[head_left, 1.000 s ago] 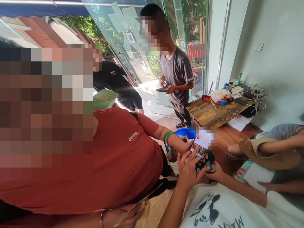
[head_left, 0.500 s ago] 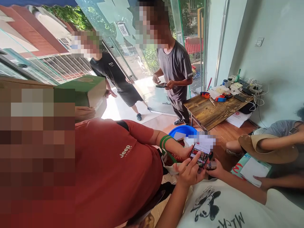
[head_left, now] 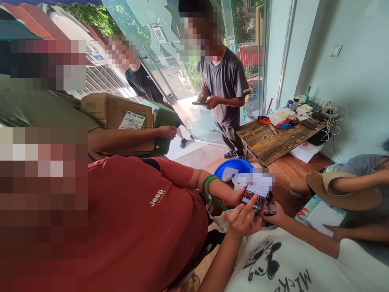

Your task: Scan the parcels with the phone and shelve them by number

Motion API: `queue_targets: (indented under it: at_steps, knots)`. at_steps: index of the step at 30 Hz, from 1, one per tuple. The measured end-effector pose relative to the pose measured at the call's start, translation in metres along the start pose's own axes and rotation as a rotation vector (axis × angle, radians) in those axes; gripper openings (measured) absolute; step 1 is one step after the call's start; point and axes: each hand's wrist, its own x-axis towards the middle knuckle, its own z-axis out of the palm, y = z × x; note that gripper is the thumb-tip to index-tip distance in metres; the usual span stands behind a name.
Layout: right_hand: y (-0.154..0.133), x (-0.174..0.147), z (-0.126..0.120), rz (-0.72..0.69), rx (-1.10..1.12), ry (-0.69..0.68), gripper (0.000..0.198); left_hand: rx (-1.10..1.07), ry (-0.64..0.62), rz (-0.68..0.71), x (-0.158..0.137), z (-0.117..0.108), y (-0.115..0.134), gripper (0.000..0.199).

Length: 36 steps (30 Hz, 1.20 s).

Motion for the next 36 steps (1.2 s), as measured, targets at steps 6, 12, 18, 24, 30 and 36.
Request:
queue_targets:
  at_steps: [6,12,18,24,30,36]
  knots:
    - [0.001,0.000,-0.002,0.000,0.004,0.011,0.036,0.011,-0.043,-0.020,0.002,0.001,0.001,0.022]
    - [0.001,-0.004,-0.001,0.001,0.011,0.012,0.035,0.021,0.057,-0.093,0.000,-0.004,0.000,0.018]
    - [0.003,-0.004,0.000,0.021,0.003,0.033,0.033,0.029,0.020,-0.136,0.006,-0.010,-0.004,0.021]
    - [0.007,-0.005,0.003,0.029,-0.019,0.002,0.033,0.064,-0.009,-0.134,0.010,-0.014,-0.004,0.021]
    - [0.010,-0.001,0.003,0.019,-0.021,-0.004,0.033,0.015,-0.059,-0.099,0.007,-0.016,-0.004,0.006]
    - [0.011,0.001,0.002,0.028,-0.016,-0.015,0.034,0.034,-0.081,-0.101,0.006,-0.016,-0.005,0.006]
